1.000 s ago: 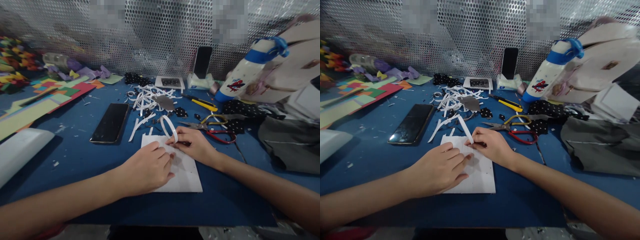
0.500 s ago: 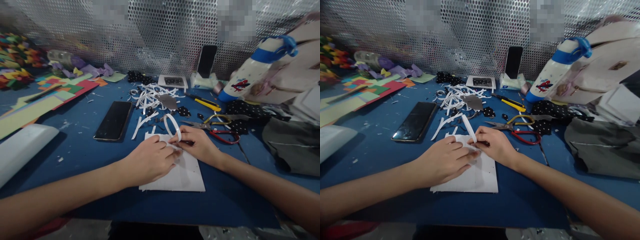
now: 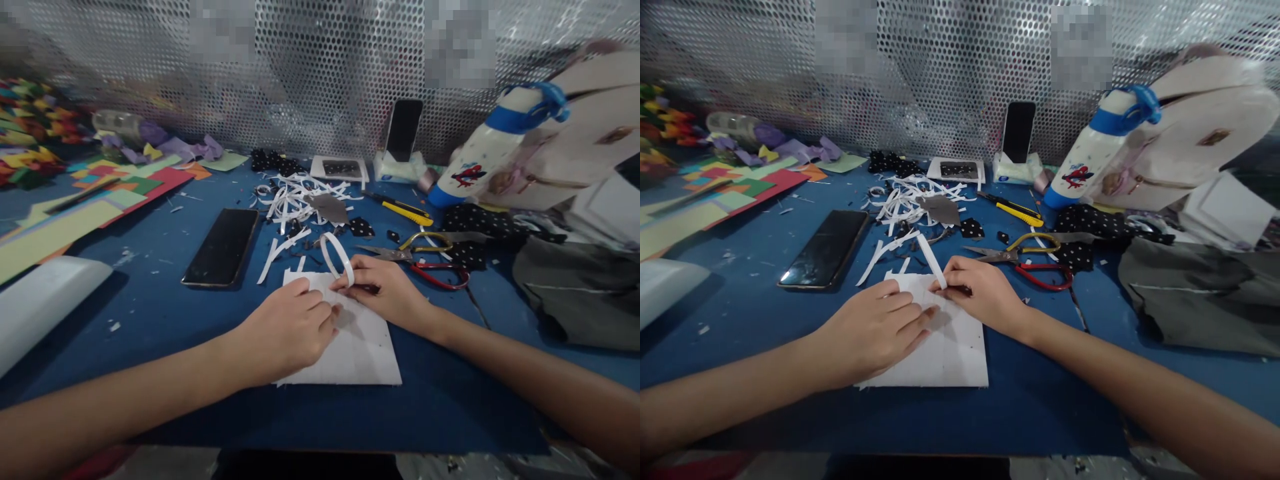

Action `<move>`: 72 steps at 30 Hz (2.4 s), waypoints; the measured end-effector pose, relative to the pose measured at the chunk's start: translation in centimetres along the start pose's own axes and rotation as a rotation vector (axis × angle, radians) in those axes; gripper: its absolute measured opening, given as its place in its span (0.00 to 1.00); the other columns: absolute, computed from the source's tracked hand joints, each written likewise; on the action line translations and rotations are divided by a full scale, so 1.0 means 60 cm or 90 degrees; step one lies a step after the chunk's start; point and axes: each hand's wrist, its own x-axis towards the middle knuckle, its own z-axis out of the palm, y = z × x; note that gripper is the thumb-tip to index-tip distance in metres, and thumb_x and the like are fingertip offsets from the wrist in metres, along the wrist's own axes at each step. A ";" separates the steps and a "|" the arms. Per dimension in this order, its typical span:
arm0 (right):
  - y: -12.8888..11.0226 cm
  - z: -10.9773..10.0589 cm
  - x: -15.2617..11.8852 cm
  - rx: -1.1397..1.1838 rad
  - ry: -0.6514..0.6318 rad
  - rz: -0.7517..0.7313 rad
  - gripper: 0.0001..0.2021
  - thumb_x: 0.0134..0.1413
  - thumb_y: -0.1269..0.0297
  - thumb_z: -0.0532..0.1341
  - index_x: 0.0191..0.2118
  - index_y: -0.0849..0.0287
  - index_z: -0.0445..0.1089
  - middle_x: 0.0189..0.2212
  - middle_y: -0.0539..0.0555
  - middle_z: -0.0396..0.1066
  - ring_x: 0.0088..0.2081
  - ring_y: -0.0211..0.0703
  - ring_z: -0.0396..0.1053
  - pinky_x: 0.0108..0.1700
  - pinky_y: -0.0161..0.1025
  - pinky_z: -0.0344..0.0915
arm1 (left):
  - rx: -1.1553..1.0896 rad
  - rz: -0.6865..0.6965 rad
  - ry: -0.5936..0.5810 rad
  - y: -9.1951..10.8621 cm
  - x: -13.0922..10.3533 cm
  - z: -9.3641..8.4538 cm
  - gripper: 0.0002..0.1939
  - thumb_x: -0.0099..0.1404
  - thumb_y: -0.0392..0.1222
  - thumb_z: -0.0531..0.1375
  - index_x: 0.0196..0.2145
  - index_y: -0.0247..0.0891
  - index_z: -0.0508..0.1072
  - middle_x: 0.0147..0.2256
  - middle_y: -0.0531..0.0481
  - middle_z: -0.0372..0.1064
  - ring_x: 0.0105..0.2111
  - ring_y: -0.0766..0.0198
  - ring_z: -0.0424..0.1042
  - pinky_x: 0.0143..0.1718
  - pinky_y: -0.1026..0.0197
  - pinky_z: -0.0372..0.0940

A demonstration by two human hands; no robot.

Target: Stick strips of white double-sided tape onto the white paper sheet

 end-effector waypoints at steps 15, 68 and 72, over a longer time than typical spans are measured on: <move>0.003 -0.003 0.000 0.002 0.007 -0.007 0.08 0.59 0.70 0.61 0.40 0.56 0.77 0.37 0.53 0.71 0.37 0.40 0.71 0.40 0.37 0.67 | -0.277 -0.011 -0.003 -0.031 -0.007 -0.002 0.13 0.72 0.40 0.53 0.50 0.39 0.71 0.32 0.53 0.74 0.32 0.64 0.70 0.35 0.58 0.54; 0.010 0.001 0.022 -0.058 0.044 0.067 0.01 0.54 0.67 0.66 0.33 0.57 0.76 0.32 0.51 0.72 0.36 0.43 0.70 0.38 0.39 0.65 | -0.230 -0.123 -0.056 -0.022 -0.013 0.005 0.16 0.73 0.41 0.50 0.52 0.41 0.73 0.31 0.49 0.67 0.31 0.61 0.68 0.31 0.60 0.64; 0.008 0.001 0.024 -0.055 0.043 0.079 0.03 0.55 0.65 0.65 0.34 0.57 0.76 0.34 0.51 0.71 0.36 0.41 0.70 0.36 0.37 0.64 | -0.227 -0.122 -0.067 -0.019 -0.013 0.006 0.16 0.73 0.41 0.49 0.52 0.41 0.72 0.30 0.49 0.67 0.31 0.62 0.67 0.30 0.59 0.64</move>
